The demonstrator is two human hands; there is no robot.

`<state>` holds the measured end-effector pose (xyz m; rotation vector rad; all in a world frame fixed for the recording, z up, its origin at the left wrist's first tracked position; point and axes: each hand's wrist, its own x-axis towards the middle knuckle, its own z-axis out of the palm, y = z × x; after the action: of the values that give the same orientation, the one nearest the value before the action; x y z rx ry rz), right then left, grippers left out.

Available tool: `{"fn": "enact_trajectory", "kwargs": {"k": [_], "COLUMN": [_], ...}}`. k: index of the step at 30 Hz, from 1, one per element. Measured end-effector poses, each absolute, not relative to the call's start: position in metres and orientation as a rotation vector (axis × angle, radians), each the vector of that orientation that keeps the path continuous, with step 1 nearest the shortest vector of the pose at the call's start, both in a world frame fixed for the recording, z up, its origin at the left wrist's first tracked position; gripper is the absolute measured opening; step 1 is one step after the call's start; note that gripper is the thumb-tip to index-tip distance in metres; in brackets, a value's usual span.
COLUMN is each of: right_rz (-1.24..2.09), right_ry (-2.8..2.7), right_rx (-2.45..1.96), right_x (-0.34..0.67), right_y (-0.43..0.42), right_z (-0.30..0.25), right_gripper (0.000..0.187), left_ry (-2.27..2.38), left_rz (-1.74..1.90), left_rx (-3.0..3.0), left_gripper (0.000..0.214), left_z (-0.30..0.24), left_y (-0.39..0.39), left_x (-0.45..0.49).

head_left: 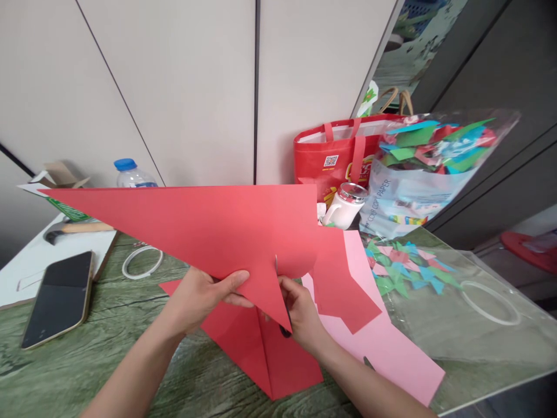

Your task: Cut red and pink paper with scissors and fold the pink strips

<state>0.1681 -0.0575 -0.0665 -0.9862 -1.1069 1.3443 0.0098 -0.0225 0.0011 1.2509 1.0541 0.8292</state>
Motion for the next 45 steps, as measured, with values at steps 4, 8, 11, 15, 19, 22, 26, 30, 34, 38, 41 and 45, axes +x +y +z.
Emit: {"fn": "enact_trajectory", "kwargs": {"k": [4,8,11,15,19,22,26,30,34,38,41,45], "right_rz": [1.354,1.382,1.387,1.410,1.413,1.401,1.400,1.344,1.261,1.311,1.344,1.346], "right_ry": [-1.096,-1.064,-1.036,-1.002,-0.991,-1.014,-1.043,-1.084,-1.119,-1.098,-1.090,-1.094], "right_rx": [-0.992,-1.004,-1.011,-1.021,-1.024,-1.032,-1.036,-1.037,-1.004,-0.987,-0.979,-0.962], "right_x": [0.168,0.166,0.166,0.166,0.168,0.168,0.168,0.167,0.168,0.169,0.169,0.169], "right_y": [-0.057,-0.058,-0.058,-0.058,-0.058,-0.058,-0.058,-0.056,-0.054,-0.054,-0.055,-0.054], "right_z": [-0.065,-0.067,-0.068,-0.071,-0.075,-0.077,-0.076,-0.074,-0.072,-0.068,-0.065,-0.064], "right_gripper": [0.025,0.025,0.024,0.019,0.011,0.010,0.009,0.014,0.025,0.028,0.030,0.030], "left_ry": [1.065,1.050,1.037,1.023,1.027,1.008,1.005,1.052,1.103,1.116,1.129,1.095], "left_rz": [0.824,0.819,0.817,0.814,0.866,0.887,0.933,0.930,0.888,0.843,0.823,0.816], "left_rx": [1.248,1.260,1.270,1.291,1.324,1.357,1.314,1.298,1.308,1.319,1.336,1.321], "left_gripper": [0.035,0.031,0.030,0.031,0.032,0.027,0.031,0.039,0.042,0.043,0.044,0.045], "left_z": [0.002,0.002,0.001,0.000,0.003,0.006,0.005,0.001,0.001,0.002,0.001,0.000], "left_y": [-0.022,-0.022,-0.022,-0.023,-0.020,-0.017,-0.014,-0.012,-0.013,-0.013,-0.013,-0.013], "left_x": [0.011,0.010,0.010,0.010,0.006,0.000,-0.006,-0.005,-0.002,-0.002,-0.004,-0.005]}}
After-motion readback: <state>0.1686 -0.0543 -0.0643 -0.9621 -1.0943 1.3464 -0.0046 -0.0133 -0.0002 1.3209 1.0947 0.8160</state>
